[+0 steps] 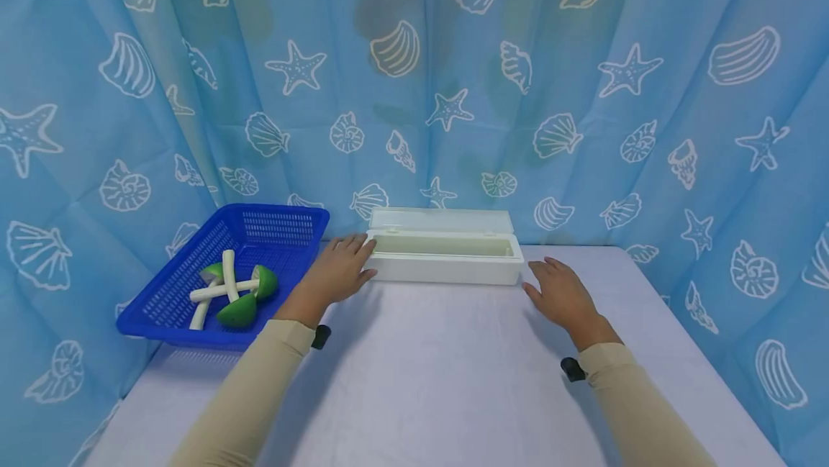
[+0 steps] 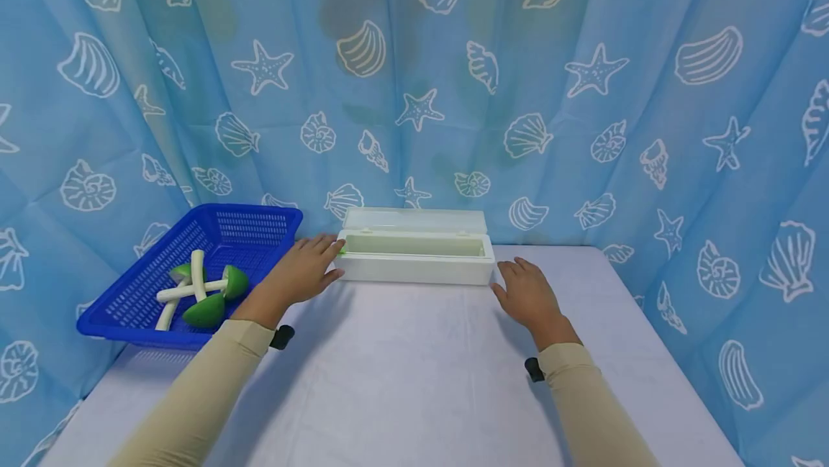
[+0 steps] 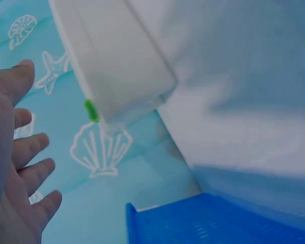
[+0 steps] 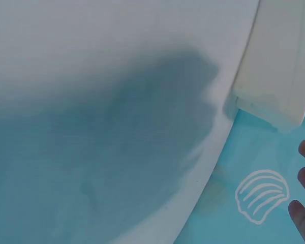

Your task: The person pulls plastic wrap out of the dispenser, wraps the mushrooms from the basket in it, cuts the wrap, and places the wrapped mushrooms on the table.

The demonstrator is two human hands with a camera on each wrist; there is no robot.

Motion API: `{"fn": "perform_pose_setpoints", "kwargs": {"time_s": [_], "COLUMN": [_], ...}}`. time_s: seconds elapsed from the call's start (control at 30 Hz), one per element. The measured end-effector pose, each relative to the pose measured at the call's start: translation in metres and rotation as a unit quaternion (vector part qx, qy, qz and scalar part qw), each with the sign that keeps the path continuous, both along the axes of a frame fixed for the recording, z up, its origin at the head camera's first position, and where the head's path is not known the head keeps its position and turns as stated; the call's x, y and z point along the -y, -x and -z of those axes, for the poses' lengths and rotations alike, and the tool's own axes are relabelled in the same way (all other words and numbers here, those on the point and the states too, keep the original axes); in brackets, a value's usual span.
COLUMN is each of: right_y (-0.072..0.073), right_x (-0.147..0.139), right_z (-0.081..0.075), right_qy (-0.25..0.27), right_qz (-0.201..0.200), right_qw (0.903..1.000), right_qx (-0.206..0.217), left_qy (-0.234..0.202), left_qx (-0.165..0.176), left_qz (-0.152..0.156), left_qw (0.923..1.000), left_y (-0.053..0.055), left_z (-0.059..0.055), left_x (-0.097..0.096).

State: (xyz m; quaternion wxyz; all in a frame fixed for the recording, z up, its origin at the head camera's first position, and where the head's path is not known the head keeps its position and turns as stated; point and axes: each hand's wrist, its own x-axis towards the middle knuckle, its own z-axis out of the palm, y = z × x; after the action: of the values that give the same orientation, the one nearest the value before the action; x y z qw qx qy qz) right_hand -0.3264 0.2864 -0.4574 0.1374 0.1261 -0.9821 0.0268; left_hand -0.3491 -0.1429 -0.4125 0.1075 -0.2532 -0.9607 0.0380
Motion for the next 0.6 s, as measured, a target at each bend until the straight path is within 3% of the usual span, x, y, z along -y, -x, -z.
{"fn": "perform_pose_setpoints", "kwargs": {"time_s": [0.23, 0.43, 0.6], "right_y": [0.012, 0.024, 0.036], "right_x": [0.002, 0.006, 0.006], "right_z": [-0.011, -0.017, -0.022], "right_qy": [0.030, 0.053, 0.069], "right_qz": [0.011, -0.005, -0.026], "right_qw": [0.9993, 0.9981, 0.9963], "right_qx": [0.021, 0.032, 0.044], "left_qy": [-0.004, -0.005, -0.057], "left_qx": [0.034, 0.055, 0.073], "left_qz": [0.000, 0.000, 0.011], "left_qw": [0.9994, 0.9985, 0.9956], "left_y": [0.023, 0.041, 0.053], "left_z": [-0.015, -0.019, -0.018], "left_x": [-0.006, -0.004, -0.010]}}
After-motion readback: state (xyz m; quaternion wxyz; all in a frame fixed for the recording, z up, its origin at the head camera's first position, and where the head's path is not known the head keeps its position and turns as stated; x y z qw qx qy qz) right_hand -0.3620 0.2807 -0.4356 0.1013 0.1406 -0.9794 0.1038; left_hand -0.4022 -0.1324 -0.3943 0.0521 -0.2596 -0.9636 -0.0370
